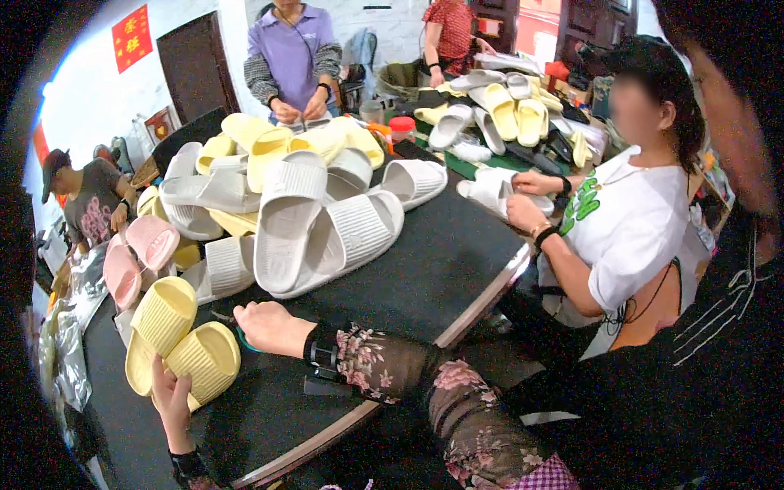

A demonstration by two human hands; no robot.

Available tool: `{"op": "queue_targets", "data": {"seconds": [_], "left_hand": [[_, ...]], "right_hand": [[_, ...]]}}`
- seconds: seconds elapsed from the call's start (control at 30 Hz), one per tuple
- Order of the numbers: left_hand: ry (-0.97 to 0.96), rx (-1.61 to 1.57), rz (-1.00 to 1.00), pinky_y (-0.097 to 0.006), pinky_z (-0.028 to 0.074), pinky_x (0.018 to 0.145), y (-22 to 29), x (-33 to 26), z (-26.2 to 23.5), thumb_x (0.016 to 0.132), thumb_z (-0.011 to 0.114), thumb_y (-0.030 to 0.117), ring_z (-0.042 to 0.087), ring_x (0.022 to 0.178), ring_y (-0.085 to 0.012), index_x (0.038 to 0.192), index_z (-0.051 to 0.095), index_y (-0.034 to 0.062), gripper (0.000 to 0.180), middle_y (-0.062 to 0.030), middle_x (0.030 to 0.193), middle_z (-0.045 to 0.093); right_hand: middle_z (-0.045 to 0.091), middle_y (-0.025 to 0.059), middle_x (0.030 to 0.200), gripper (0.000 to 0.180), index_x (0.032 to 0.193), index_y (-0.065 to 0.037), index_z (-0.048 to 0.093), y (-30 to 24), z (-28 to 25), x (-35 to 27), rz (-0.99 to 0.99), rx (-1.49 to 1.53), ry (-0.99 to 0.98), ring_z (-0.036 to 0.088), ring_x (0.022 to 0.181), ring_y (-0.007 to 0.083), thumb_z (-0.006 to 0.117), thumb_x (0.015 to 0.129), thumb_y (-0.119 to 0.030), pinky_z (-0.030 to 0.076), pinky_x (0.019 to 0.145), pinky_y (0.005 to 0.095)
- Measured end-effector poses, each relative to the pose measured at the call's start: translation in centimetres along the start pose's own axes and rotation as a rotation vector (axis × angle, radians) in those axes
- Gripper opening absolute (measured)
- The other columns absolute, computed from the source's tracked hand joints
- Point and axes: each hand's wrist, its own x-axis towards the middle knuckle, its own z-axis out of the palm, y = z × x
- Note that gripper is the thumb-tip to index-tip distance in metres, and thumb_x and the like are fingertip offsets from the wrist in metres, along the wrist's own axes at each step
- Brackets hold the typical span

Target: Trimming excess thread and material from manufactured slide sandals using a small hand tool.

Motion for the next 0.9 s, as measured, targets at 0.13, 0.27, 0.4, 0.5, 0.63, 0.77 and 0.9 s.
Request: {"op": "queue_targets", "data": {"seconds": [0.13,0.27,0.4,0.5,0.63,0.77,0.9], "left_hand": [[0.019,-0.038,0.064,-0.021,0.044,0.067,0.2,0.1,0.5,0.078,0.050,-0.009,0.058,0.081,-0.0110,0.141,0.020,-0.0021,0.069,-0.0130,0.100,0.062],[0.057,-0.110,0.053,-0.023,0.045,0.072,0.7,0.1,0.6,0.078,0.049,-0.009,0.058,0.086,-0.0128,0.141,0.021,-0.0024,0.068,-0.0151,0.104,0.062],[0.152,-0.334,0.089,-0.026,0.045,0.079,2.8,0.7,1.3,0.080,0.046,-0.008,0.058,0.093,-0.0173,0.140,0.023,-0.0030,0.065,-0.0179,0.111,0.059],[0.096,-0.394,0.104,-0.028,0.044,0.084,6.5,1.3,2.6,0.081,0.046,-0.004,0.057,0.099,-0.0191,0.138,0.026,-0.0038,0.060,-0.0168,0.117,0.055],[0.006,-0.299,0.047,-0.027,0.044,0.088,9.0,3.2,4.0,0.080,0.047,-0.003,0.056,0.103,-0.0191,0.135,0.031,-0.0036,0.057,-0.0149,0.119,0.054],[-0.195,-0.344,0.129,-0.023,0.045,0.077,12.7,5.3,11.3,0.080,0.051,-0.002,0.057,0.091,-0.0145,0.134,0.032,-0.0040,0.057,-0.0128,0.105,0.058],[-0.324,-0.181,0.235,-0.019,0.042,0.061,15.4,7.5,18.4,0.083,0.054,0.003,0.054,0.070,-0.0084,0.136,0.028,-0.0054,0.059,-0.0035,0.079,0.058]], "right_hand": [[0.060,0.0199,0.078,0.027,0.089,0.002,0.048,-0.1,-0.5,0.2,-0.019,0.017,-0.018,0.063,0.071,0.0338,0.062,0.073,-0.014,0.052,0.060,0.0417],[0.061,0.0200,0.078,0.027,0.089,0.002,0.048,0.1,-0.6,0.1,-0.017,-0.006,0.002,0.064,0.072,0.0339,0.062,0.074,-0.014,0.052,0.060,0.0419],[0.061,0.0184,0.075,0.028,0.088,0.001,0.048,0.2,-0.4,0.0,-0.014,0.000,0.012,0.064,0.069,0.0340,0.064,0.072,-0.015,0.052,0.058,0.0414],[0.061,0.0183,0.076,0.027,0.088,0.001,0.048,0.4,-0.4,-0.2,-0.017,0.018,-0.009,0.064,0.070,0.0340,0.063,0.073,-0.015,0.052,0.059,0.0411],[0.062,0.0189,0.078,0.027,0.094,0.002,0.051,0.1,0.1,0.3,-0.073,0.022,-0.004,0.064,0.071,0.0344,0.060,0.076,-0.015,0.052,0.058,0.0397],[0.061,0.0183,0.102,0.032,0.108,-0.002,0.054,1.8,2.6,1.0,-0.164,-0.009,0.113,0.059,0.095,0.0353,0.055,0.079,-0.013,0.049,0.080,0.0409],[0.047,0.0176,0.127,0.043,0.122,-0.005,0.048,1.4,1.8,0.7,-0.173,0.231,0.162,0.043,0.120,0.0342,0.052,0.081,-0.016,0.034,0.100,0.0429]]}}
